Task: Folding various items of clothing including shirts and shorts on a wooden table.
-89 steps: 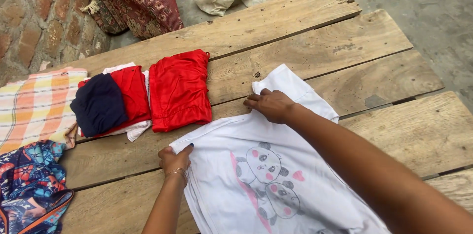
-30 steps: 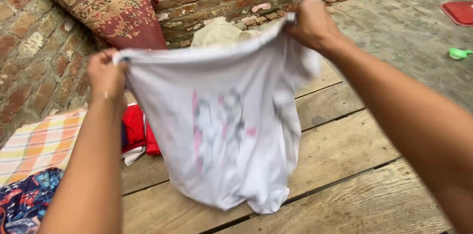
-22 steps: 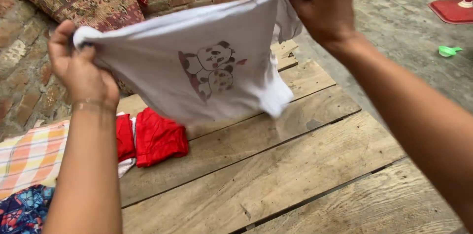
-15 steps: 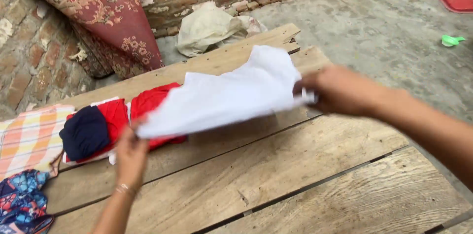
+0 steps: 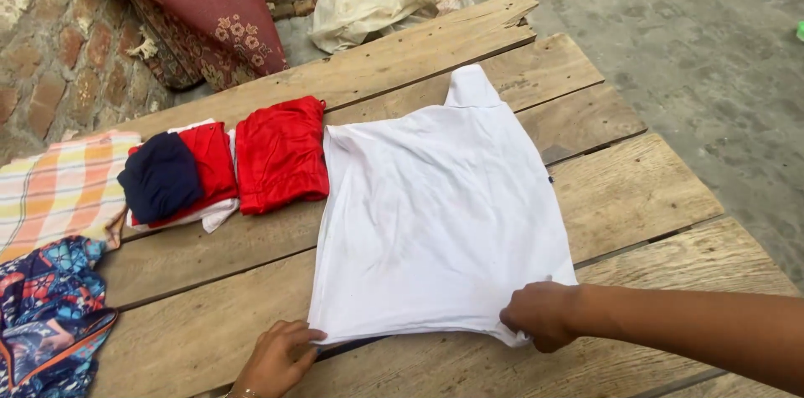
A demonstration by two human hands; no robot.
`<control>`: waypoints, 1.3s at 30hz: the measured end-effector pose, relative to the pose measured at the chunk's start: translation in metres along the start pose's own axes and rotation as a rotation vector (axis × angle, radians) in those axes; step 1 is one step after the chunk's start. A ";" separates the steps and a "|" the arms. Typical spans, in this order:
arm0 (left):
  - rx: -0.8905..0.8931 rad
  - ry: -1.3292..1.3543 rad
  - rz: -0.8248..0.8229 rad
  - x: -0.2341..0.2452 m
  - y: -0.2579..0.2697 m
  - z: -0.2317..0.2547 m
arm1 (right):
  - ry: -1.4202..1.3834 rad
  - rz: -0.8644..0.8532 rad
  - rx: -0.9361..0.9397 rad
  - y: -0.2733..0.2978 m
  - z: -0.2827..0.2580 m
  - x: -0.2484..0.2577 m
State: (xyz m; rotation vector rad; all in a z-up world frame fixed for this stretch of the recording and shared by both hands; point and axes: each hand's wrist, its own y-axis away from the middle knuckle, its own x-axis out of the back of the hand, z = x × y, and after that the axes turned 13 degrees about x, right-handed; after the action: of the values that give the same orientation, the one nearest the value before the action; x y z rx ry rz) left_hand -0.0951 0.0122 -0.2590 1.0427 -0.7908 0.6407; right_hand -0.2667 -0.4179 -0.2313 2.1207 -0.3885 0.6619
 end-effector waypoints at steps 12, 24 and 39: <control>-0.258 -0.038 -0.162 -0.047 0.061 0.002 | 0.135 -0.324 0.090 -0.014 0.016 -0.061; 0.040 0.073 -0.441 -0.072 0.092 -0.008 | 0.060 -0.584 0.190 -0.044 -0.001 -0.063; 0.325 0.596 -0.220 -0.079 0.051 0.021 | 0.078 0.097 0.066 -0.187 -0.031 0.096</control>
State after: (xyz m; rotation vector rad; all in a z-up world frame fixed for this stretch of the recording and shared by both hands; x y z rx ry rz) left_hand -0.1851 0.0048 -0.2929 1.1286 -0.0497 0.8498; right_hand -0.1064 -0.2867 -0.2807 2.1418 -0.4338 0.8206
